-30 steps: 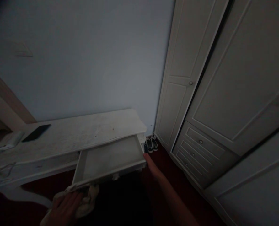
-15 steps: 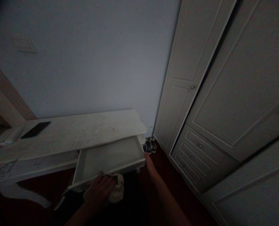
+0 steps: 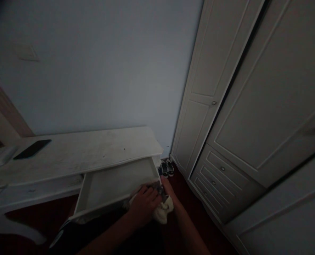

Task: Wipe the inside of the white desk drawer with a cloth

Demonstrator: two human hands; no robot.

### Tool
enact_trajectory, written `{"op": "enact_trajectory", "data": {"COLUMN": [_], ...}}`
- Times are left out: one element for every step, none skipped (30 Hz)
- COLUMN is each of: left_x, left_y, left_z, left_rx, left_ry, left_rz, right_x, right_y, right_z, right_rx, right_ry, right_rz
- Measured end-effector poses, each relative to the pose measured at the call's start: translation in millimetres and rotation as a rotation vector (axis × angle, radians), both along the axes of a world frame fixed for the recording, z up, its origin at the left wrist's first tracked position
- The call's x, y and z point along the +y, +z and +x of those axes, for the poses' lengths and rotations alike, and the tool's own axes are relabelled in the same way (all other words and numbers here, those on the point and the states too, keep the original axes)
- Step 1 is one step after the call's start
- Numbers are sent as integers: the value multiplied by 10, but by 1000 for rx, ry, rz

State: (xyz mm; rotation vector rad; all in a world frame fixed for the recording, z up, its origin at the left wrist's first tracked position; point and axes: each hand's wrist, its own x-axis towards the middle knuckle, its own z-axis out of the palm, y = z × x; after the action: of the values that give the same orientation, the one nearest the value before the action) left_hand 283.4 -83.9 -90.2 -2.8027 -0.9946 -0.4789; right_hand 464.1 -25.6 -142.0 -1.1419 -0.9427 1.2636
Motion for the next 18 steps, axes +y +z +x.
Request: {"op": "enact_trajectory", "data": {"left_x": [-19,-47,-80,-115,-148,-176,-195,-202,-194,-169,-125,-65,8,89,169,240,294,327], "left_y": [22,53,95,148,211,278,344,403,450,482,500,506,505,499,489,476,459,434], "left_z": [-26,-54,-74,-79,-64,-30,20,79,137,182,204,193,146,61,-61,-216,-398,-599], "left_rx": [-18,-55,-117,-202,-308,-427,-550,-667,-786,-899,-1000,-1076,-1127,-1138,-1121,-1090,-985,-845], "left_ry": [16,38,68,107,153,200,239,259,254,224,168,92,23,-29,-43,16,129,228], "left_rz": [-9,-31,-66,-116,-177,-244,-313,-386,-473,-583,-720,-872,-1001,-1090,-1098,-991,-824,-669], "right_x": [-72,-173,-300,-448,-607,-764,-907,-1024,-1103,-1139,-1131,-1082,-1000,-897,-783,-671,-569,-483], "right_y": [14,27,39,52,69,94,129,178,244,327,424,530,640,743,832,902,948,972], "right_z": [47,83,102,99,74,28,-35,-110,-189,-265,-331,-384,-422,-445,-458,-462,-460,-455], "right_rx": [-16,-32,-46,-56,-63,-67,-68,-68,-72,-86,-121,-183,-272,-384,-518,-666,-819,-968], "right_ry": [-54,-129,-216,-294,-352,-380,-356,-307,-245,-185,-146,-125,-120,-124,-121,-106,-76,-35], "right_rz": [13,31,57,92,140,198,263,320,359,385,401,416,442,480,519,546,547,520]}}
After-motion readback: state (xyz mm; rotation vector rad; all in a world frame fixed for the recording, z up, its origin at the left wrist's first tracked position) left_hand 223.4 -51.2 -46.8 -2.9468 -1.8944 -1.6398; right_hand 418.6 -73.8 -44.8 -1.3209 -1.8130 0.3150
